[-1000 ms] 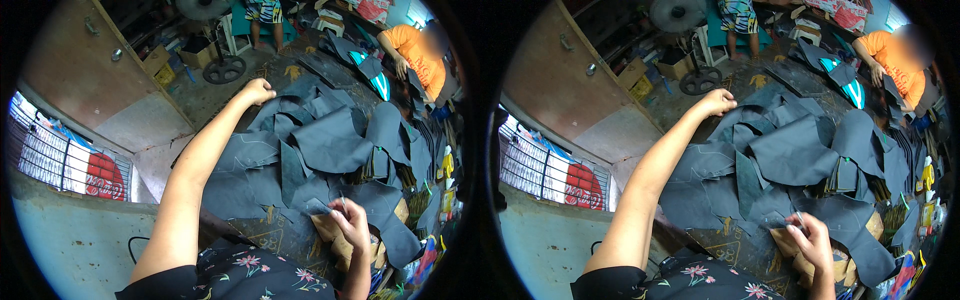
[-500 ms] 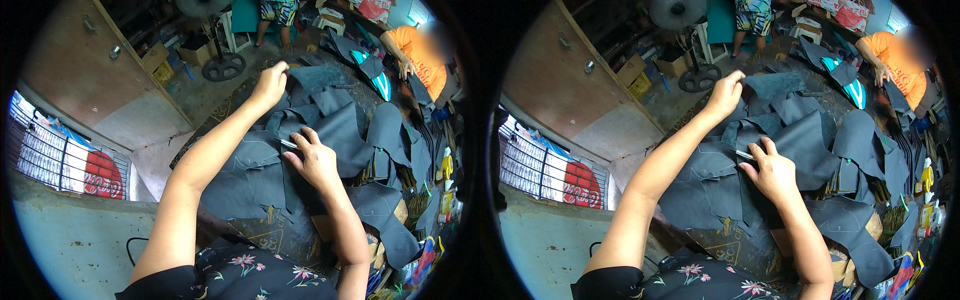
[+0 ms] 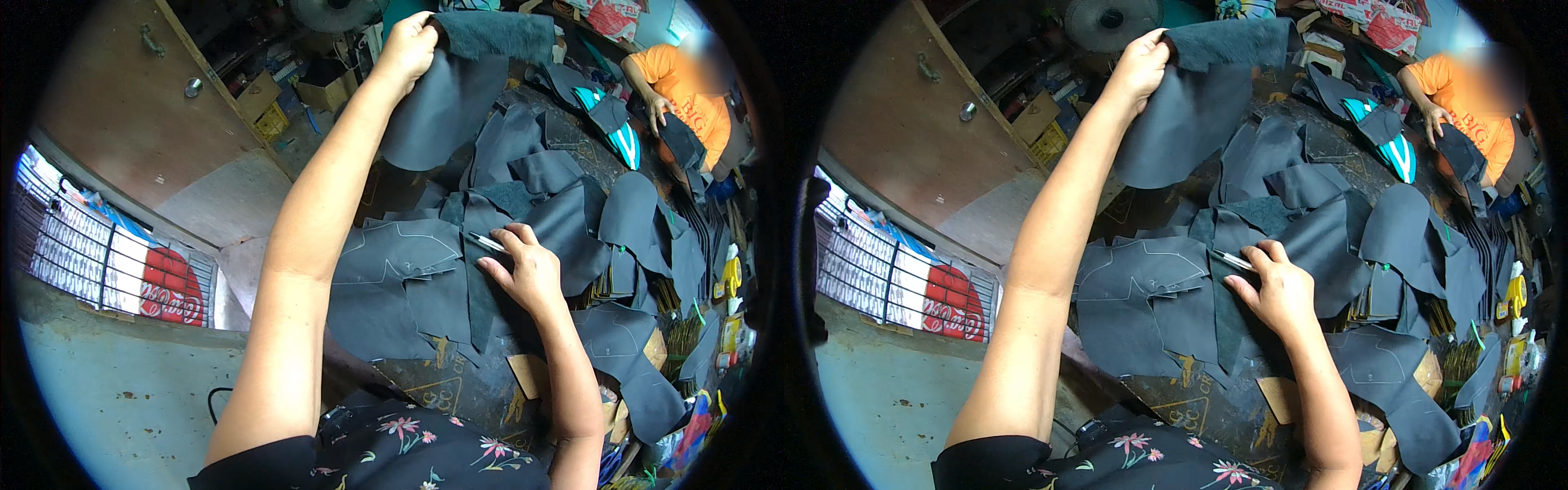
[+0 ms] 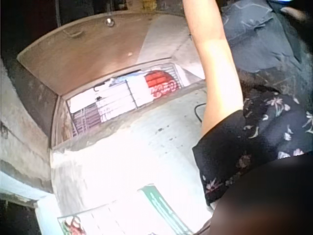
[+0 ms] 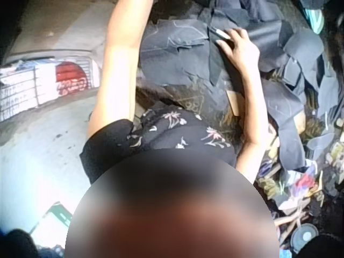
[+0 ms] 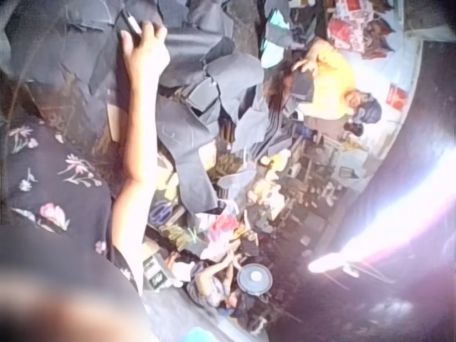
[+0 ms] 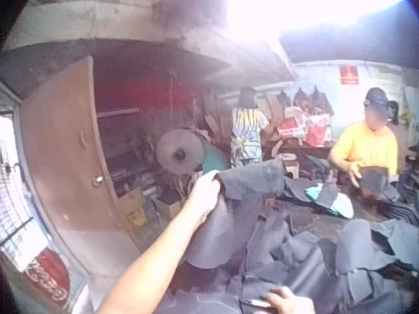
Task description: The person places a cardboard template on a dark fabric sheet, traces its outline with a white marker, then removes the template and sets the marked fabric aside. This sequence is repeated multiple times across the worktable.
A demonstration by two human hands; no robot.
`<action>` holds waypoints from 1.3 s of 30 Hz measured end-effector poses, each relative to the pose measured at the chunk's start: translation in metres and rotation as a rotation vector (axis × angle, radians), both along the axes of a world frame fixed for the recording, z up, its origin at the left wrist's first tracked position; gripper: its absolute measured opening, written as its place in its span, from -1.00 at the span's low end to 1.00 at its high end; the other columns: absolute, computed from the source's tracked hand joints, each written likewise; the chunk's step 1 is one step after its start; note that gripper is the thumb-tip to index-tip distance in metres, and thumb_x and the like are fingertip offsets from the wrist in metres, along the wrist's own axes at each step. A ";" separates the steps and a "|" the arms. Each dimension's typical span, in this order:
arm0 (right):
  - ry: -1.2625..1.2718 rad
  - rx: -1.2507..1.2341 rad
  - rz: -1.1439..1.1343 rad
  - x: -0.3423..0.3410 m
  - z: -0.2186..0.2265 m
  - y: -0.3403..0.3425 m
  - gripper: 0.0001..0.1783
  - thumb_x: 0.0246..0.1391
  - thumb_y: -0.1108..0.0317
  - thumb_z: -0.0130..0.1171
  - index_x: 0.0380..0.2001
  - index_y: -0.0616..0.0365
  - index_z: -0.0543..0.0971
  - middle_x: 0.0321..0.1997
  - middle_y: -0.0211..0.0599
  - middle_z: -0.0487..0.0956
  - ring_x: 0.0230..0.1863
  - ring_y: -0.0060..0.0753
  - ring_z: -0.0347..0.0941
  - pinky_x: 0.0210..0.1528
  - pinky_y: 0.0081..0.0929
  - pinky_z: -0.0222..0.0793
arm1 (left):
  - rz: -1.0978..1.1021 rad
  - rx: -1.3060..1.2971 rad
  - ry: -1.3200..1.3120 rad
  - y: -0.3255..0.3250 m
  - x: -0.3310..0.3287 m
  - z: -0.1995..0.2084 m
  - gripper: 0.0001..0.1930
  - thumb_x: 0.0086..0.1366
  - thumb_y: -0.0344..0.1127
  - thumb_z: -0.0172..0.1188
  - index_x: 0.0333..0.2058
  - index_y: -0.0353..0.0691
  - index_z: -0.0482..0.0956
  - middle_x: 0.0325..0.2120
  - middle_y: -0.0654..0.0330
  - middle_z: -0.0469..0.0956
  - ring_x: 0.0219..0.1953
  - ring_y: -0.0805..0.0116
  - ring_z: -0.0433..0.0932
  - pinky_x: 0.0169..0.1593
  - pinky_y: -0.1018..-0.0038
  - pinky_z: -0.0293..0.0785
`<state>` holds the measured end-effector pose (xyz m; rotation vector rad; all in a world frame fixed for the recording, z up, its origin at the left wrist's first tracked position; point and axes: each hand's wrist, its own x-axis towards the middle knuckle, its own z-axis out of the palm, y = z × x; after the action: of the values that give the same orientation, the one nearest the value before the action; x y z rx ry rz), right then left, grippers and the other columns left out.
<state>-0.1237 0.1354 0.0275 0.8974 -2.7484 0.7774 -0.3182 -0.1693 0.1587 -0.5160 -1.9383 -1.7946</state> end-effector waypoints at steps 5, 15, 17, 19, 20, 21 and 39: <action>-0.029 -0.255 0.030 -0.007 0.001 0.007 -0.38 0.09 0.02 0.45 0.14 0.13 0.61 0.20 -0.09 0.59 0.16 -0.02 0.60 0.17 -0.23 0.53 | -0.161 0.209 -0.040 -0.002 0.042 0.038 -0.65 0.63 -0.25 -0.04 0.17 -0.32 0.56 0.03 0.13 0.68 -0.02 0.37 0.66 0.09 0.48 0.58; -0.507 -0.869 -0.148 0.041 0.048 0.085 -0.50 0.23 0.11 0.40 0.07 0.22 0.56 -0.09 -0.30 0.67 -0.59 -0.82 0.27 -0.55 -0.79 0.18 | -0.400 0.411 -0.473 0.127 0.160 -0.023 -0.69 0.59 -0.31 0.00 0.16 -0.30 0.53 -0.01 0.22 0.64 -0.07 0.45 0.64 0.05 0.45 0.61; -0.676 -0.923 -0.125 0.069 0.051 0.110 -0.83 0.27 0.34 0.32 -0.31 0.06 0.50 -0.50 -0.50 0.58 -0.56 -0.84 0.39 -0.59 -0.78 0.13 | -0.356 0.396 -0.553 0.137 0.170 -0.056 -0.69 0.59 -0.32 -0.02 0.17 -0.31 0.52 0.00 0.20 0.64 -0.07 0.44 0.64 0.04 0.45 0.62; -0.718 -0.906 -0.249 0.092 0.055 0.140 -0.85 0.34 0.29 0.24 -0.27 0.08 0.50 -0.51 -0.49 0.56 -0.63 -0.83 0.32 -0.63 -0.77 0.06 | -0.262 0.191 -0.518 0.141 0.183 -0.086 -0.63 0.58 -0.37 -0.03 0.28 -0.27 0.42 0.00 0.14 0.62 -0.08 0.43 0.63 -0.05 0.46 0.64; -0.694 -0.849 -0.295 0.103 0.057 0.155 -0.84 0.36 0.27 0.21 -0.25 0.09 0.50 -0.52 -0.47 0.55 -0.66 -0.82 0.28 -0.65 -0.76 0.02 | -0.275 0.012 -0.587 0.134 0.191 -0.096 -0.56 0.57 -0.37 -0.02 0.36 -0.22 0.29 0.03 0.09 0.61 -0.07 0.42 0.63 -0.05 0.44 0.64; -0.678 -0.807 -0.332 0.113 0.057 0.168 -0.83 0.38 0.25 0.18 -0.24 0.11 0.50 -0.53 -0.46 0.54 -0.69 -0.82 0.23 -0.66 -0.76 -0.01 | -0.265 -0.141 -0.733 0.128 0.201 -0.106 -0.47 0.57 -0.37 -0.02 0.45 -0.17 0.16 0.05 0.03 0.59 -0.06 0.41 0.63 -0.06 0.41 0.65; -1.279 -1.351 -0.303 0.205 -0.001 0.079 -0.49 0.36 0.11 0.24 0.20 0.19 0.41 0.07 -0.13 0.67 -0.68 -0.82 0.10 -0.63 -0.74 0.11 | -0.386 0.185 -0.802 0.118 0.268 -0.128 -0.20 0.35 -0.51 0.27 0.46 -0.25 0.05 -0.05 0.12 0.58 -0.15 0.47 0.63 -0.07 0.53 0.63</action>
<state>0.0817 0.2141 0.0263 -0.4847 -1.7633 3.1606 -0.0503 -0.0509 0.0308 -0.0960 -2.2158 -2.7013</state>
